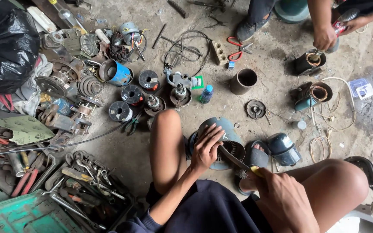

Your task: Cleaning the interior of a motor casing using a wire brush and a screwdriver to remove debris and rust.

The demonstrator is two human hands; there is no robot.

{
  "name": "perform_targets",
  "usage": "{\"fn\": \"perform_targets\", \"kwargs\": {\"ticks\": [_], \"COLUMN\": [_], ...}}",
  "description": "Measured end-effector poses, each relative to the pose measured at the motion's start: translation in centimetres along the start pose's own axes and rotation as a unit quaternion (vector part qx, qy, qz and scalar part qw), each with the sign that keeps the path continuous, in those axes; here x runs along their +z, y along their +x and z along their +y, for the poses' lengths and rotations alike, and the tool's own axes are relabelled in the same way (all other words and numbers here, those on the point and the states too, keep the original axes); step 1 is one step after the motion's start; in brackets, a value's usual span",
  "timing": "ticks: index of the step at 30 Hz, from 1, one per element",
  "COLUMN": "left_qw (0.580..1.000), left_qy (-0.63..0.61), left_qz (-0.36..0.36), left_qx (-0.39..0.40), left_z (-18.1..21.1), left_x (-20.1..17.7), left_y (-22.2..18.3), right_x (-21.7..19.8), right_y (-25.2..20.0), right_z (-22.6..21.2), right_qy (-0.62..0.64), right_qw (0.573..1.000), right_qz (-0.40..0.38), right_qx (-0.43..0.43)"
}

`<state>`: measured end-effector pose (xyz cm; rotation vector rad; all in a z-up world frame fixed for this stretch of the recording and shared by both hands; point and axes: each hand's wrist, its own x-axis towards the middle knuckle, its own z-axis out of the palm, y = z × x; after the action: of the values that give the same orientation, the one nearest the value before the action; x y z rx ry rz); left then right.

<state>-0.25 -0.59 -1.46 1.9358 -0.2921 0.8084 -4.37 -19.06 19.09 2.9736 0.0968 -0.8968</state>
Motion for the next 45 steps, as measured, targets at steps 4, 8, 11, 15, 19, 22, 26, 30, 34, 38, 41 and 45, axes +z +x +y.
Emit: {"fn": "perform_targets", "kwargs": {"ticks": [4,8,11,15,19,22,26,30,34,38,41,45], "left_qw": [1.000,1.000,1.000,0.991,0.993,0.994,0.994,0.995,0.993,0.994,0.993,0.994], "left_qy": [-0.006,0.003,0.007,0.047,0.036,0.031,0.032,0.041,0.042,0.041,0.034,0.034], "left_qz": [0.007,-0.003,-0.001,0.087,0.048,0.053,0.058,0.046,0.060,0.057,0.059,0.053], "left_qx": [0.012,0.018,0.008,0.087,0.102,0.089,0.083,0.081,0.097,0.089,0.094,0.088], "left_z": [0.6,0.9,1.2,0.6,1.0,0.8,1.1,1.6,1.2,1.3,0.7,1.4], "left_x": [-0.3,-0.7,-0.9,-0.4,-0.7,-0.7,-0.7,-1.2,-0.5,-0.7,-0.5,-0.7], "left_y": [0.3,-0.4,-0.2,1.1,1.0,1.4,1.6,1.0,1.6,1.9,2.2,2.1], "right_x": [7.0,8.7,6.6,17.4,12.3,6.2,13.1,7.7,6.1,11.8,7.9,4.6], "right_y": [5.6,7.1,4.8,11.1,7.6,3.5,8.5,4.9,3.1,8.6,6.5,4.3], "right_z": [-1.2,-2.5,-2.0,-4.0,-3.6,-3.6,-4.5,-4.5,-3.0,-4.1,-4.0,-3.6], "right_qy": [0.015,0.063,0.048,0.053,0.032,0.083,0.061,0.120,0.080,0.034,0.045,0.101], "right_qw": [1.000,0.982,0.993,0.994,0.983,0.988,0.986,0.986,0.988,0.983,0.981,0.983], "right_qz": [0.020,0.154,0.082,0.087,0.155,0.079,0.123,0.058,0.036,0.122,0.117,0.033], "right_qx": [-0.009,-0.090,-0.070,-0.029,-0.088,-0.107,-0.100,-0.105,-0.126,-0.136,-0.146,-0.152]}}
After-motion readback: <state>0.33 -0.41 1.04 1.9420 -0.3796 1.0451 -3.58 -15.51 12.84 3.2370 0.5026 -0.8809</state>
